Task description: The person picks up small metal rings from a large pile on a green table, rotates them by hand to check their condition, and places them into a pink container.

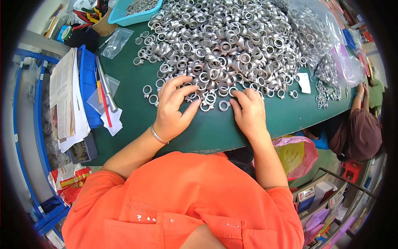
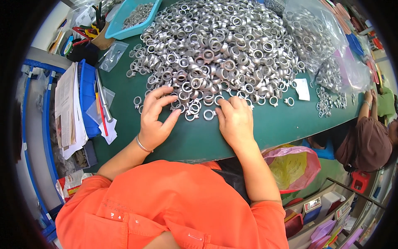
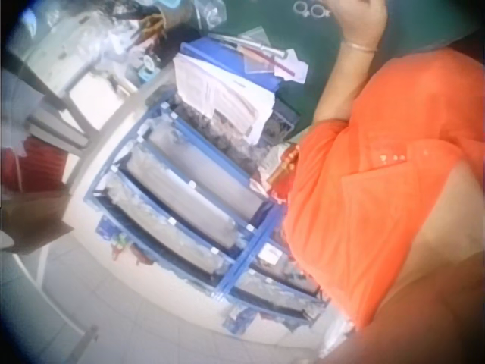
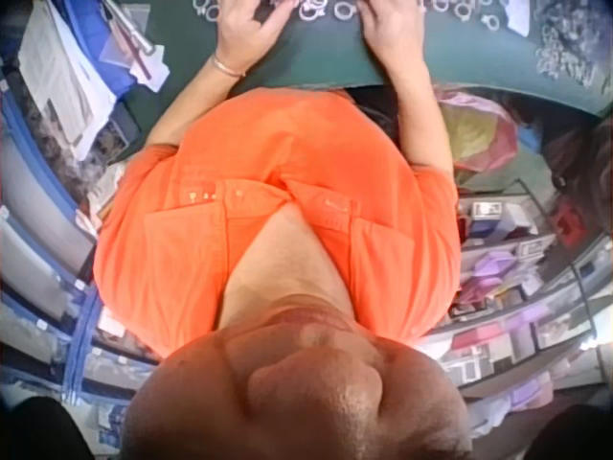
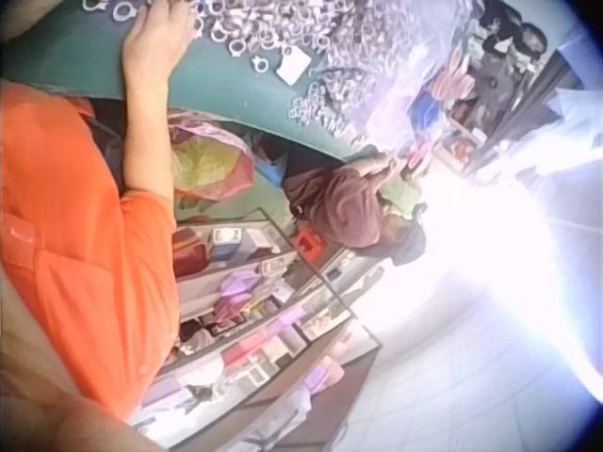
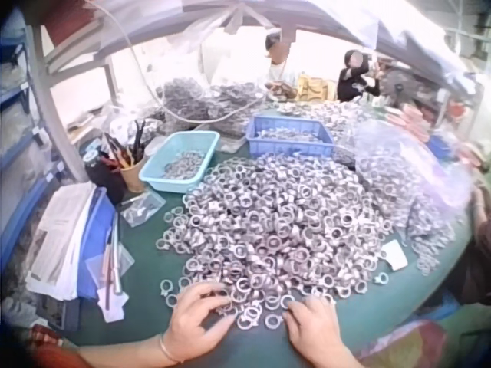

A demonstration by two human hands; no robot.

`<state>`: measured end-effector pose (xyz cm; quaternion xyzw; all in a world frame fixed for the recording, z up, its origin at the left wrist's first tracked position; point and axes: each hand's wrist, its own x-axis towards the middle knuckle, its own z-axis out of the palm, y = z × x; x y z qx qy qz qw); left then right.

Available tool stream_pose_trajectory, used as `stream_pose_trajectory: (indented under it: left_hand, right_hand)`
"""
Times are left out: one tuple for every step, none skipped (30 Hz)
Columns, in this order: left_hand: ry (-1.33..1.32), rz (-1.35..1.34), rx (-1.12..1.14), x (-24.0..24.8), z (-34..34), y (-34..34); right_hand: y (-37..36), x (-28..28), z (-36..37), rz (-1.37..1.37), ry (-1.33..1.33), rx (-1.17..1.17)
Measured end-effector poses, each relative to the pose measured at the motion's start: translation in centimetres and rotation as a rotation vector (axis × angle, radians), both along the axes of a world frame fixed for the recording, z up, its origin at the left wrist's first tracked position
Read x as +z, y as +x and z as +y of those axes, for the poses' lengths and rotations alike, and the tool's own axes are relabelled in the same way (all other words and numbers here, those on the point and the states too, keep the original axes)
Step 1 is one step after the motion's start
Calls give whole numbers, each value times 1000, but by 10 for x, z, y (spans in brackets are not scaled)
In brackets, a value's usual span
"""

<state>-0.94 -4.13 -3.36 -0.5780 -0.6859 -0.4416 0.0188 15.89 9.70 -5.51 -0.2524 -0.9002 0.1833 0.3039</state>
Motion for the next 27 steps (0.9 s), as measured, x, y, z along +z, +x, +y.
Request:
stream_pose_trajectory:
  left_hand:
    - [-5,-51,-8,0,-3,1]
    - [27,-60,-37,3,-3,2]
    - [13,-190,-52,1,-5,6]
    - [-75,-345,-96,4,-7,8]
    - [-163,-501,-141,8,-7,10]
    - [-198,-657,-172,6,-6,12]
    - [-233,-828,-197,4,-5,14]
    - [-253,-981,-210,3,-3,16]
    - [-275,-1135,-226,2,-1,18]
    - [-271,-1225,-278,3,1,18]
    - [-267,-1316,-331,4,3,19]
    - [-261,-1406,-385,5,4,19]
    - [-253,-1357,-389,3,3,19]
    - [-245,-1308,-394,1,2,20]
    - [-235,-1251,-405,1,3,19]
    - [-204,-1196,-405,4,3,20]
    - [-215,-1084,-404,6,1,20]
    - [-223,-973,-403,8,-1,19]
    - [-230,-863,-401,9,-2,18]
    - [-197,-682,-389,11,-1,17]
    - [-175,-652,-388,10,-1,17]
    - [-154,-623,-386,9,-1,19]
    - [-133,-594,-385,8,-1,20]
    - [-123,-610,-390,8,-2,21]
    - [-131,-656,-373,8,-2,23]
    - [-139,-703,-356,10,-3,25]
    - [-147,-747,-335,10,-4,26]
  right_hand:
    - [-3,0,-4,-76,23,-37]
    - [-3,0,-3,-47,-6,-12]
    - [-1,-1,-2,-21,-35,12]
    - [0,-1,-1,5,-64,35]
    - [0,2,-5,88,-285,41]
    - [1,7,-13,172,-512,53]
    - [2,9,-19,255,-739,62]
    - [3,7,-23,277,-748,115]
    - [2,10,-27,284,-659,158]
    - [1,12,-28,292,-523,206]
    - [0,13,-30,299,-387,254]
    - [-2,14,-31,302,-318,283]
    - [-4,16,-32,305,-248,311]
    - [-5,15,-33,308,-179,339]
    - [-6,14,-35,351,-306,298]
    - [-4,11,-38,394,-432,255]
    - [-2,10,-42,436,-559,212]
    - [0,10,-48,501,-892,167]
    - [1,11,-47,508,-1016,215]
    - [2,13,-44,514,-1140,262]
    - [4,14,-43,514,-1269,309]
    - [5,20,-45,507,-1328,345]
    - [3,18,-49,501,-1217,349]
    - [3,17,-49,519,-1177,366]
    - [3,16,-49,537,-1136,382]
    - [3,16,-48,538,-1087,373]
    - [3,14,-48,538,-1038,368]
